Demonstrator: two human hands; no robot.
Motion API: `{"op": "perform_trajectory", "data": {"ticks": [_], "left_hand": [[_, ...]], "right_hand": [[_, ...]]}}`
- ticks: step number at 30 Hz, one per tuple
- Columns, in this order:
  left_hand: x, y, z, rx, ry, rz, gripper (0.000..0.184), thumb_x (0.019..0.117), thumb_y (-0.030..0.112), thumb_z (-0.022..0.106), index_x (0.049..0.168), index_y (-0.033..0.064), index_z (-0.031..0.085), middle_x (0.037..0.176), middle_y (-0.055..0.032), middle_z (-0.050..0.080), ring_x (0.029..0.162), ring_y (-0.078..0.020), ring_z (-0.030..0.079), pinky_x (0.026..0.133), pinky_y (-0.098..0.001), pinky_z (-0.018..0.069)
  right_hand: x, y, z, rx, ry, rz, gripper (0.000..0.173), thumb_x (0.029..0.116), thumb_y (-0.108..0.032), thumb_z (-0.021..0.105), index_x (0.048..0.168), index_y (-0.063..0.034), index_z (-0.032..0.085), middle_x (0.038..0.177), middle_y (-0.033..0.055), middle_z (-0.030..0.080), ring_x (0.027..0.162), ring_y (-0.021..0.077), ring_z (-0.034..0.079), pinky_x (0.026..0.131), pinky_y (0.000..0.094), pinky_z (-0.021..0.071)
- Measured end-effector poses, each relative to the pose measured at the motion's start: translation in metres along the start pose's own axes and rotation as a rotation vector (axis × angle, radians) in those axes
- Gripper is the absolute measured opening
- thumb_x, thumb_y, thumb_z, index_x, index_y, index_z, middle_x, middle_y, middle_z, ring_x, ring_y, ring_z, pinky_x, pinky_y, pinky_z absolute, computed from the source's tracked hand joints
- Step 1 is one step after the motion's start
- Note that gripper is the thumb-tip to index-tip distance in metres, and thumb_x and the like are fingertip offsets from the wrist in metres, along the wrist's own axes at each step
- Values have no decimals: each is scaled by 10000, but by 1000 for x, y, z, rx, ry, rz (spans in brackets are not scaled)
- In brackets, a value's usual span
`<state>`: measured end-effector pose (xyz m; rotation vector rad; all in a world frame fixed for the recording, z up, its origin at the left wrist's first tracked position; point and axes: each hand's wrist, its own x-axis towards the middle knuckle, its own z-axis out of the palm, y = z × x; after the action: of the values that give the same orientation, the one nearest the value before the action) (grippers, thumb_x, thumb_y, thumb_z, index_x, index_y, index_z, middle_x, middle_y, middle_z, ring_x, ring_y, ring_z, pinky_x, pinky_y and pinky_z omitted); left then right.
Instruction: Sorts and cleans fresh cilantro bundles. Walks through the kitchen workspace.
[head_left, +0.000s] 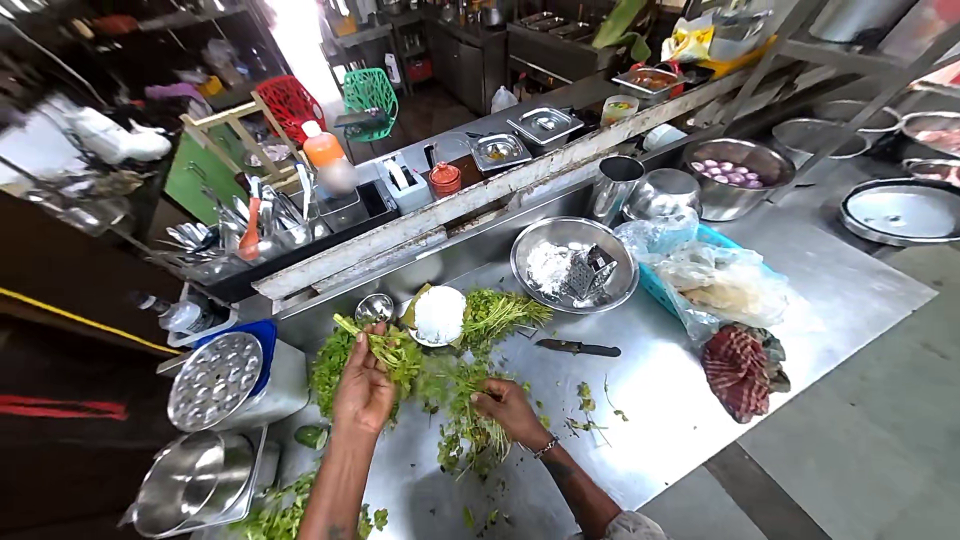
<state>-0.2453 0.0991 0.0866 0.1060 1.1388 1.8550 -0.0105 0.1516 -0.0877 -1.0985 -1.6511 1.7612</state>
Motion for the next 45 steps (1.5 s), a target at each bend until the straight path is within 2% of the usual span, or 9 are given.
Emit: {"op": "perform_trajectory", "data": {"ticks": [3,12,14,17,20,25,33,39,45], "left_hand": [[3,15,-4,1,-5,35,324,1100,352,433,1347,198,574,1229,-9,699,1082,-162,693,899,-387,595],[1,22,-8,-115,-37,12,313,1102,375,410,1308,215,583,1213,-5,705,1107,-177,692,917,-430,593],[-2,19,-7,-114,-24,-14,327,1103,395,402,1299,210,586,1207,-8,710,1092,-173,697,900,-422,599],[-8,14,-6,-98,20,-56,362,1103,396,394,1347,193,569,1212,-39,704,1061,-186,704,872,-415,602],[-12,1,-9,41,40,13,366,1106,306,434,1395,106,535,1269,-106,686,1078,-224,697,890,-415,592],[-27,-24,-19,728,-281,244,233,1052,99,546,1119,-48,714,1045,-163,763,997,-287,731,939,-437,591],[-41,-54,3,1286,-664,74,245,1033,331,604,1092,183,790,910,69,768,814,-82,716,783,-312,601],[-40,-77,27,1382,-934,-144,281,1042,379,580,1085,175,768,952,63,767,838,-79,708,802,-326,583],[-43,-104,46,1607,-1052,1,329,1054,436,523,1031,224,774,876,114,737,779,-38,668,809,-339,559]], "right_hand": [[-2,10,-9,-86,49,43,420,977,-319,682,1315,-71,671,1019,73,756,805,161,739,765,362,641],[-9,-4,-22,66,85,10,316,994,-295,679,1240,-99,710,1005,71,754,803,192,740,738,370,646],[-11,-6,-27,-251,47,5,478,964,-440,687,1375,-198,648,1256,28,707,1081,152,703,949,372,598],[-16,-17,-32,-742,73,111,592,906,-484,687,1457,-286,594,1474,136,556,1349,387,506,1061,641,425],[-20,-22,-39,-632,233,-26,369,944,-393,662,1257,-212,738,1283,84,688,1221,272,623,1040,503,501],[-35,-76,-36,-290,328,-372,216,995,-259,653,1132,-140,769,1035,-12,732,848,75,711,755,282,636],[-63,-120,-45,-1031,161,-871,352,1048,-207,531,1373,-240,661,1467,-38,591,1051,165,664,842,343,578],[-74,-89,-79,-1268,73,-935,311,1047,-168,521,1327,-142,653,1111,40,686,968,202,643,793,326,564],[-88,-73,-85,-1462,172,-869,231,1041,-212,486,1003,-94,681,865,42,612,799,211,609,640,334,514]]}}
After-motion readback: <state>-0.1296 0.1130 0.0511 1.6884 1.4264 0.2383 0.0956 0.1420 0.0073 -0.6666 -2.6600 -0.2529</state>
